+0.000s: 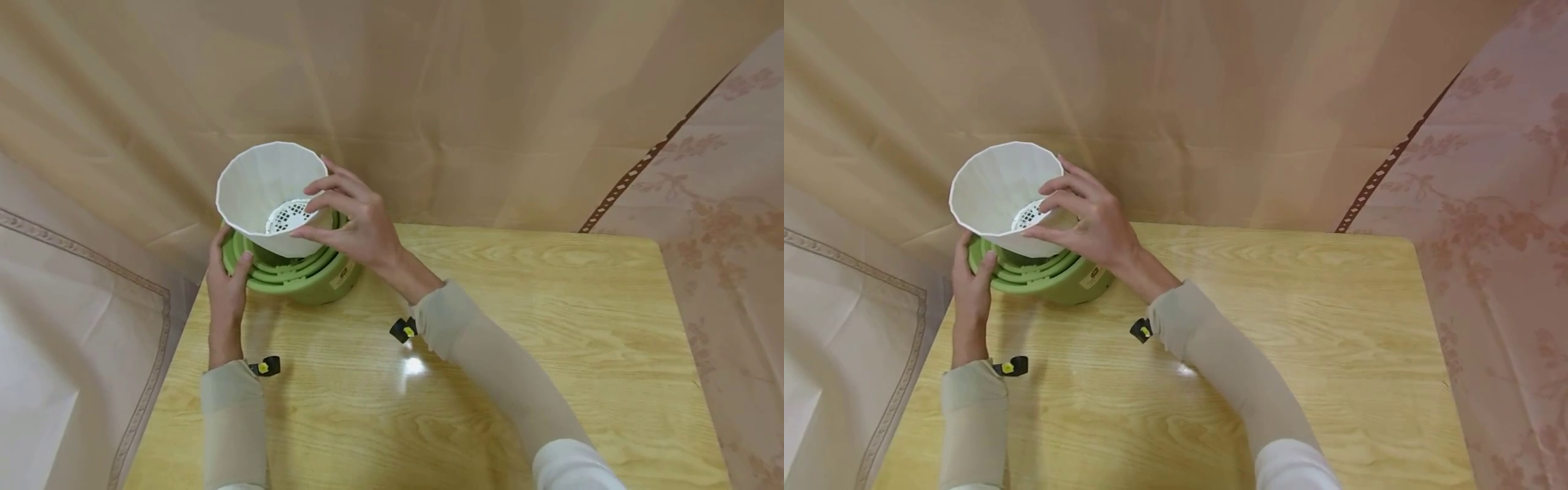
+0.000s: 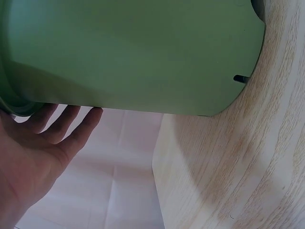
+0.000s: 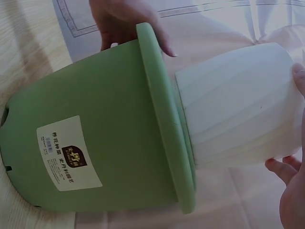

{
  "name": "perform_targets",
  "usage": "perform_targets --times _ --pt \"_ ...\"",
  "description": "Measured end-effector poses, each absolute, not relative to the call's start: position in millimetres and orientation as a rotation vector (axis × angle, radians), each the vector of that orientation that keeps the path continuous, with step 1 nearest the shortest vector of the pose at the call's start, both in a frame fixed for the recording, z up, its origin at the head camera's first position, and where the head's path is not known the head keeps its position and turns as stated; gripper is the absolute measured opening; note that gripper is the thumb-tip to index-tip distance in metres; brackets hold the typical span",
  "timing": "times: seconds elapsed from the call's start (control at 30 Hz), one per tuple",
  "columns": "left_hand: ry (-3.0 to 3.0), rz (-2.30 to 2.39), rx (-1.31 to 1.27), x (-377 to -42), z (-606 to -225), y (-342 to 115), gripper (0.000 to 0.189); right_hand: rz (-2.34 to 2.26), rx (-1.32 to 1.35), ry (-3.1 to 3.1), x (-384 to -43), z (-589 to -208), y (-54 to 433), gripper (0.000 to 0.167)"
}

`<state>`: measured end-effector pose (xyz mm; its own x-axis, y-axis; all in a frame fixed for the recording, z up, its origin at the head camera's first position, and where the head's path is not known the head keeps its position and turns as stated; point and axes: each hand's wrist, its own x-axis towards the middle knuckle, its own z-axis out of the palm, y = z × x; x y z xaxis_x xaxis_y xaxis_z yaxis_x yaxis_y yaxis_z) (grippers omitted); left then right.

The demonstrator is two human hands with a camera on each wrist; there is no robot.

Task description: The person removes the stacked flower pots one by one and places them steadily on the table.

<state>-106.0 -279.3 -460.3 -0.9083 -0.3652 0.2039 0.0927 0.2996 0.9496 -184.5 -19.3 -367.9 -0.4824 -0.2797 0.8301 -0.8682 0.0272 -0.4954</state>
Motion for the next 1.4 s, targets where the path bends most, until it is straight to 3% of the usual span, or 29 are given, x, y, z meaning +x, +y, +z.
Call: perform_targets --times 1.4 --pt "-2.170 -1.706 0.244 -110.7 -456.0 -273.3 0.054 1.373 0.950 -1.743 -188.7 -359.5 81.7 0.035"
